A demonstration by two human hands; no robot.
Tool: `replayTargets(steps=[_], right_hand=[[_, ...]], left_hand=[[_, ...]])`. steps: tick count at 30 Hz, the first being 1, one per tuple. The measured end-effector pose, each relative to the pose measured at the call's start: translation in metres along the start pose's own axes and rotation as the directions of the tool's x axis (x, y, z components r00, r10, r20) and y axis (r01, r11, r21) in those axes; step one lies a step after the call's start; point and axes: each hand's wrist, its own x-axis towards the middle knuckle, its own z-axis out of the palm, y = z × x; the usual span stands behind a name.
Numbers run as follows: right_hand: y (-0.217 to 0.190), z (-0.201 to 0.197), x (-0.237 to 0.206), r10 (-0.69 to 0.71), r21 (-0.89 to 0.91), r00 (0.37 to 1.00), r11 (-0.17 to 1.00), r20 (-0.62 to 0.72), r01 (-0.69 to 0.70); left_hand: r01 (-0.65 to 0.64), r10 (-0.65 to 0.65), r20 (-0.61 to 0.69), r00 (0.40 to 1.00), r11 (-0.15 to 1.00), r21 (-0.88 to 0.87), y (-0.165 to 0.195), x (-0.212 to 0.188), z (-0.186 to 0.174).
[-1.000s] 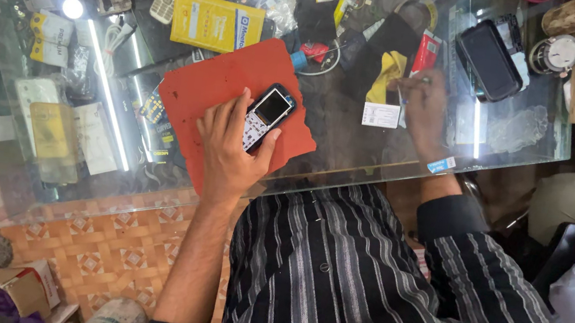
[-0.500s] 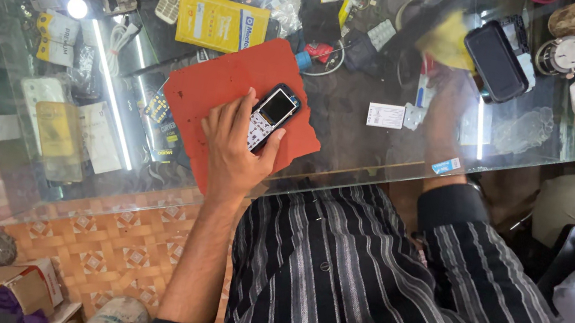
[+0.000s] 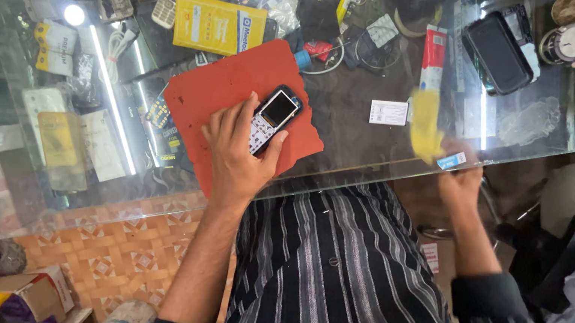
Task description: The person disassembles a keypad feature phone on a red mat, removing its back cover and battery, wiping the phone with a yellow cloth, and using a screwdriver to unscrew and work on the phone's rear housing before picking the phone back up.
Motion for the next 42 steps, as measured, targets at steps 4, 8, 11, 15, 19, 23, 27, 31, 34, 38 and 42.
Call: replayTargets(steps=[4, 8, 11, 15, 19, 23, 27, 31, 34, 38, 42], right_hand=[[-0.069, -0.022, -0.027, -0.270, -0.503, 0.922, 0.777, 0.276, 0.379], [-0.134, -0.007, -0.033, -0.211, -0.462, 0.932, 0.822, 0.296, 0.333], [-0.164, 0.014, -0.028, -0.433, -0.118, 0.879, 0.880, 0.202, 0.461], [-0.188, 0.041, -0.018, -0.247, 0.127, 0.962, 0.964, 0.117, 0.233], [-0.188, 0.074, 0.005, -0.075, -0.382, 0.973, 0.911, 0.218, 0.156], [-0.167, 0.105, 0.025, -0.034, -0.431, 0.908, 0.872, 0.417, 0.231], [-0.158, 0.110, 0.031, -0.145, -0.517, 0.909, 0.782, 0.391, 0.347], [-0.165, 0.119, 0.037, -0.328, -0.487, 0.832, 0.691, 0.448, 0.535], [-0.171, 0.136, 0.040, -0.329, -0.426, 0.776, 0.688, 0.538, 0.587], [-0.175, 0.147, 0.035, -0.317, -0.446, 0.697, 0.585, 0.643, 0.677], [-0.176, 0.147, 0.030, -0.303, -0.468, 0.689, 0.552, 0.659, 0.690]], left_hand=[[-0.071, 0.074, -0.023, 0.997, 0.993, 0.097, -0.001, -0.004, -0.011], [0.028, -0.013, -0.090, 0.996, 0.985, 0.173, -0.004, -0.009, -0.026], [0.064, -0.060, -0.098, 0.993, 0.997, 0.040, -0.003, -0.010, -0.033], [0.013, -0.015, -0.063, 0.998, 1.000, -0.024, 0.004, -0.007, -0.028], [-0.009, 0.005, -0.052, 0.999, 0.997, -0.077, 0.018, 0.001, -0.008], [-0.100, 0.100, 0.005, 0.995, 0.995, -0.006, 0.030, 0.010, 0.012], [-0.246, 0.250, 0.083, 0.965, 0.968, -0.055, 0.036, 0.019, 0.024], [-0.328, 0.332, 0.093, 0.939, 0.943, -0.057, 0.038, 0.024, 0.028], [-0.364, 0.361, 0.103, 0.927, 0.931, 0.005, 0.039, 0.026, 0.030], [-0.381, 0.376, 0.093, 0.922, 0.924, 0.043, 0.041, 0.026, 0.031], [-0.387, 0.375, 0.133, 0.918, 0.919, 0.077, 0.043, 0.025, 0.031]])
